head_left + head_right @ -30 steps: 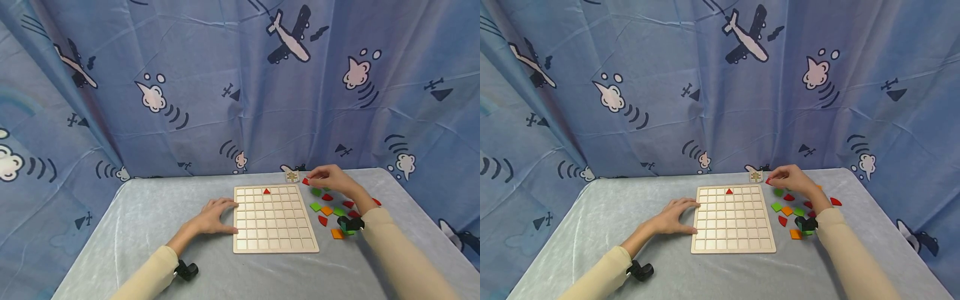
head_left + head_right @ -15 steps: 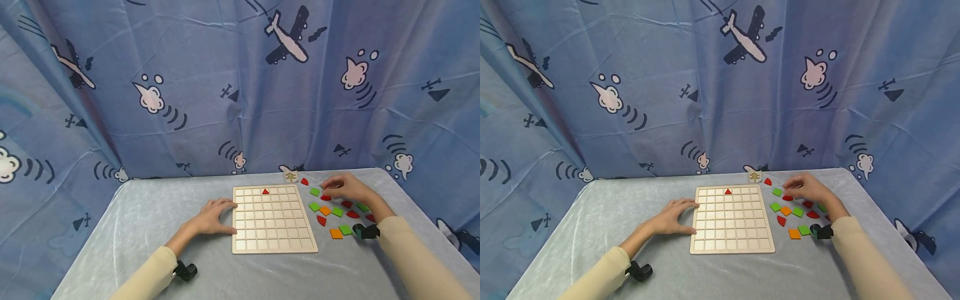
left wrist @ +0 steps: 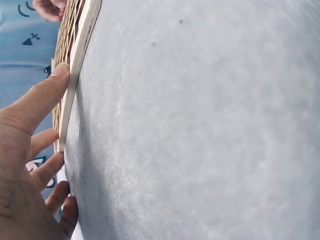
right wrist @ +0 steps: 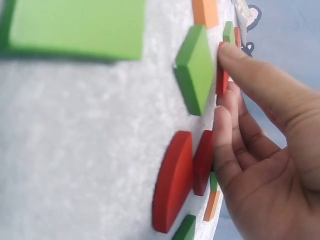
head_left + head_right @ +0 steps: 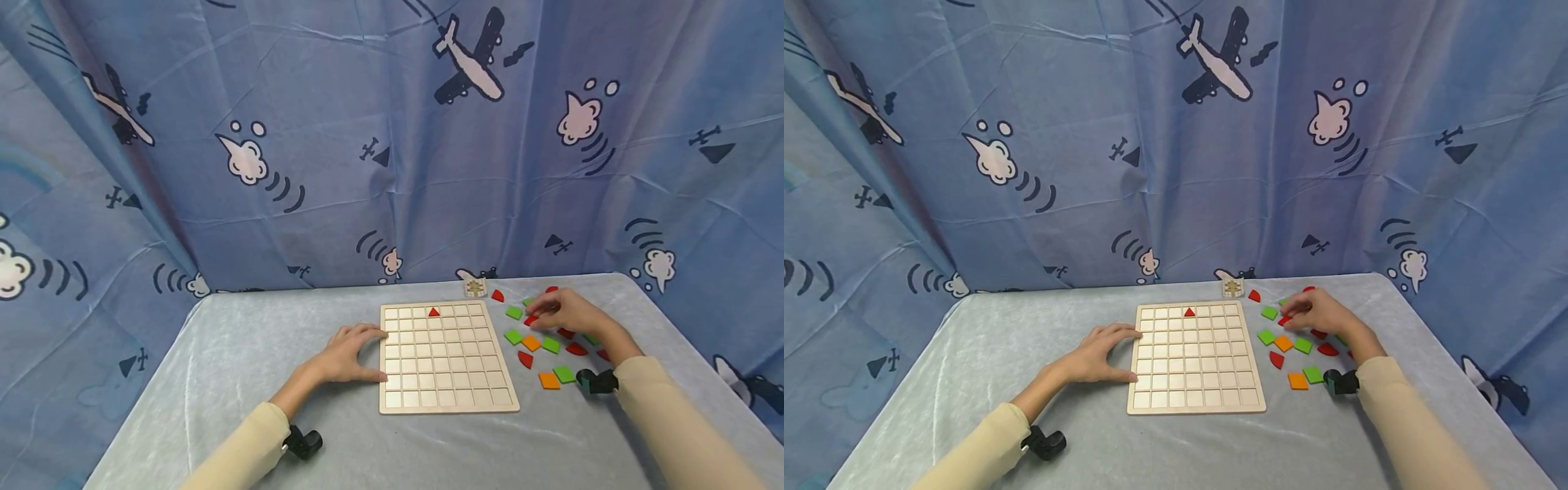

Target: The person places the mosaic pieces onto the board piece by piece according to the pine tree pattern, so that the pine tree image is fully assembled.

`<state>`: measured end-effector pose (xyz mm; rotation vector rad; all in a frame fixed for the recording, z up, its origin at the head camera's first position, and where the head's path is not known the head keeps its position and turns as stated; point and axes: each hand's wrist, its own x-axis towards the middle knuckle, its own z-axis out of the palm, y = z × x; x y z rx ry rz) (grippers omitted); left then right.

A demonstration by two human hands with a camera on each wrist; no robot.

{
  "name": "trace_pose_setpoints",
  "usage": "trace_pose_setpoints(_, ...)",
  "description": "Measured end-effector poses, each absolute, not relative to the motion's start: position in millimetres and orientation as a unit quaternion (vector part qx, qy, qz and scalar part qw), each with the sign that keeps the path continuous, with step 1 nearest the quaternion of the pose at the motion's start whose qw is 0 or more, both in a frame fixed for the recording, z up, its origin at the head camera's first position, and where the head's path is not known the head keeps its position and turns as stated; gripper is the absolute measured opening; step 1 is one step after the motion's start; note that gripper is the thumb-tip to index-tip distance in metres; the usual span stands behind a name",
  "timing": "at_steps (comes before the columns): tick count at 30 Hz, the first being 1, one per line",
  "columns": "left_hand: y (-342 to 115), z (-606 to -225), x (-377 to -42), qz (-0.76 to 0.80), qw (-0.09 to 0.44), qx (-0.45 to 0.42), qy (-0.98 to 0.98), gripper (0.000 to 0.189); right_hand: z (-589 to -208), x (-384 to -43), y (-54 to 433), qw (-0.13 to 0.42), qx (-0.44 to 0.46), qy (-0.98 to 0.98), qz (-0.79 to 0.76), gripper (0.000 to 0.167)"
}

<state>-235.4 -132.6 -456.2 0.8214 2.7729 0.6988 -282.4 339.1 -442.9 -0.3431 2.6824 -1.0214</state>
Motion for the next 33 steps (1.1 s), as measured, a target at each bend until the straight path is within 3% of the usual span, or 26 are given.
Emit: trace_pose_setpoints(33,-132.4,-456.8,-236.4,0.237,0.087,0.274,0.928,0.079,-442.6,-279.2,336.3,0.108,-0.107,0.921,-0.357,0.029)
